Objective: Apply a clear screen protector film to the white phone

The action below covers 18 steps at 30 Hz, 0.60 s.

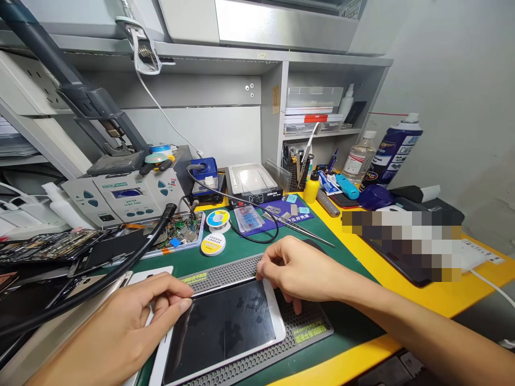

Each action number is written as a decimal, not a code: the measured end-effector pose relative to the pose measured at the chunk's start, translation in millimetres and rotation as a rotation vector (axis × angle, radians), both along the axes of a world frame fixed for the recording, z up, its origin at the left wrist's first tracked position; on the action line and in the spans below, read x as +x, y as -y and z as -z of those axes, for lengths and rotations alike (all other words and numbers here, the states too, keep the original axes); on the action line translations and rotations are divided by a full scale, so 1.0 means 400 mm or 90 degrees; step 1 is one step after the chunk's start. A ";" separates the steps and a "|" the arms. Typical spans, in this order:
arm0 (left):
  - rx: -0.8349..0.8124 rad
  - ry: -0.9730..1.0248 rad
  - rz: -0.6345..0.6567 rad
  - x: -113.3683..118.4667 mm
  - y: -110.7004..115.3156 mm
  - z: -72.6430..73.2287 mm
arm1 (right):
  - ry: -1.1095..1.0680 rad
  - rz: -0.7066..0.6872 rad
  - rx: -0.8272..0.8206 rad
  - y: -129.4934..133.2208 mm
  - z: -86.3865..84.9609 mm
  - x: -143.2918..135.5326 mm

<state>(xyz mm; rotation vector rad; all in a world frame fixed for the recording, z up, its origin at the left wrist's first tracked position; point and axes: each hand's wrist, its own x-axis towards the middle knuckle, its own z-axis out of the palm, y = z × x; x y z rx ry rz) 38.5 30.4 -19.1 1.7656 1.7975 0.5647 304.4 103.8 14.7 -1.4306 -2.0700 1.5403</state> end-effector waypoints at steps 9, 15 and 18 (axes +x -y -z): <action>0.013 0.009 -0.009 0.003 0.000 -0.004 | -0.041 -0.016 0.002 0.003 0.008 0.007; 0.007 -0.014 0.012 0.002 0.003 -0.019 | -0.185 0.139 0.099 -0.030 -0.022 0.023; 0.018 -0.011 0.026 0.005 0.002 -0.025 | -0.221 0.231 0.247 -0.059 -0.037 0.060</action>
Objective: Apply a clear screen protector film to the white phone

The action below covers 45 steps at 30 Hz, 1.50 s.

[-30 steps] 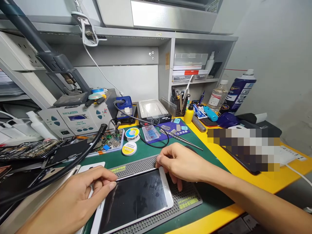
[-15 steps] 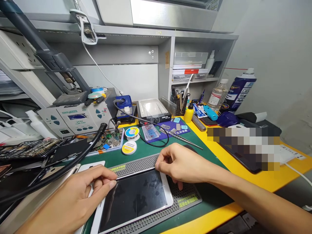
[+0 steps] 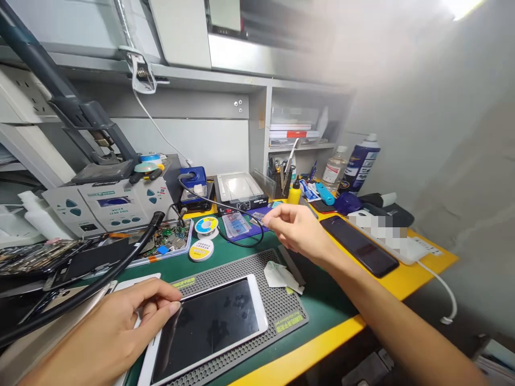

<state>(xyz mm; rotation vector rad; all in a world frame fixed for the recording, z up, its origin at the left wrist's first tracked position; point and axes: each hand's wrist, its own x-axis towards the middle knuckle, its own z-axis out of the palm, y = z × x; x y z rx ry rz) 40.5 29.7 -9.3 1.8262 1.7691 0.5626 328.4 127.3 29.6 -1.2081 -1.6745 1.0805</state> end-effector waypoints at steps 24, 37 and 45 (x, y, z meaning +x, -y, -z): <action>0.074 -0.015 0.060 -0.003 0.012 -0.042 | 0.302 0.089 -0.089 0.111 -0.086 0.073; 0.085 0.002 0.060 -0.007 0.009 -0.033 | 0.280 -0.055 -0.256 0.184 0.012 -0.104; 0.078 -0.012 0.053 -0.006 0.007 -0.037 | 0.237 -0.110 -0.244 0.192 0.033 -0.207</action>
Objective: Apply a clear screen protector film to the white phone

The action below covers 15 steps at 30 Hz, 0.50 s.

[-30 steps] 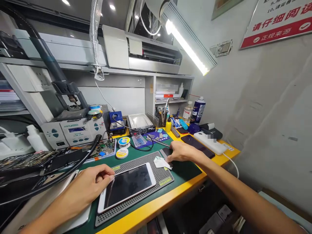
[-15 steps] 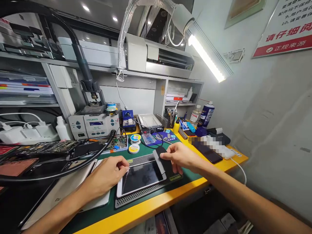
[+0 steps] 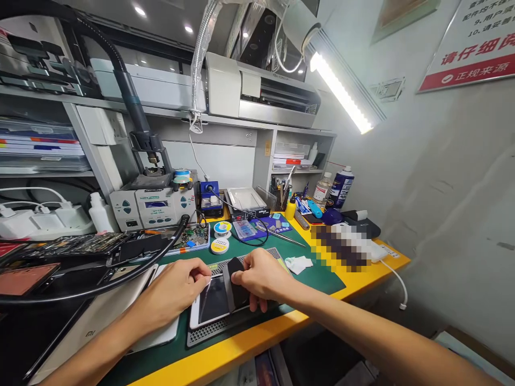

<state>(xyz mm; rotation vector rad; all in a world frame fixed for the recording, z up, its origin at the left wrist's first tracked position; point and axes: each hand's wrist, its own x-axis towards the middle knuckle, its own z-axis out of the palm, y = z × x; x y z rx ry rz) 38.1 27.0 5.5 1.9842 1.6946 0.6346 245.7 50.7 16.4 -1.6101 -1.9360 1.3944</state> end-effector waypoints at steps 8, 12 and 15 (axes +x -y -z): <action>-0.008 -0.021 -0.011 0.003 -0.004 0.007 | -0.058 0.015 -0.032 -0.002 -0.027 0.006; -0.012 -0.009 -0.010 0.002 -0.002 0.005 | -0.021 0.043 -0.036 0.008 -0.037 0.076; -0.014 0.003 -0.008 -0.001 -0.001 0.000 | -0.004 0.033 -0.042 0.015 -0.023 0.085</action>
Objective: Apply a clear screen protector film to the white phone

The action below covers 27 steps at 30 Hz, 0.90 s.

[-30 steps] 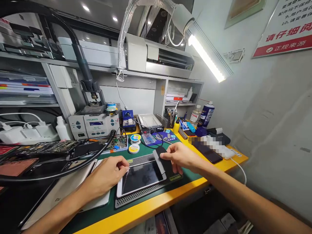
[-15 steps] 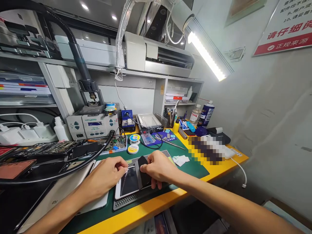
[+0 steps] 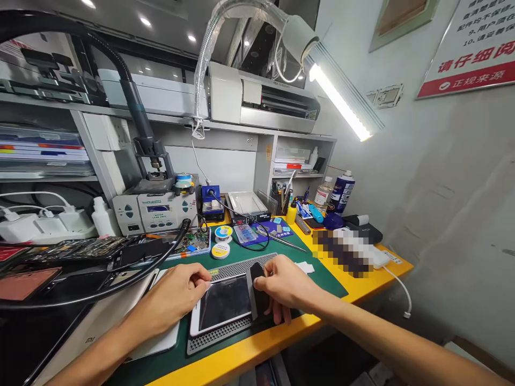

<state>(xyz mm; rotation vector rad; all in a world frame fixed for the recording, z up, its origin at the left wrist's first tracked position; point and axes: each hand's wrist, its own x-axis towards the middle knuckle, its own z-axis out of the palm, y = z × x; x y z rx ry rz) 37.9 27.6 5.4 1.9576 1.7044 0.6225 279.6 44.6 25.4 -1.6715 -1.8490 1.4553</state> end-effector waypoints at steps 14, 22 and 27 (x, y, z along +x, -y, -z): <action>0.006 0.015 0.018 -0.004 -0.004 -0.011 | -0.121 -0.067 -0.060 0.013 0.010 -0.133; 0.012 0.035 -0.002 -0.004 -0.005 -0.004 | -0.050 -0.021 -0.064 0.006 0.004 -0.065; 0.004 0.033 0.001 -0.002 -0.012 -0.007 | -0.065 -0.050 -0.068 0.016 0.023 -0.140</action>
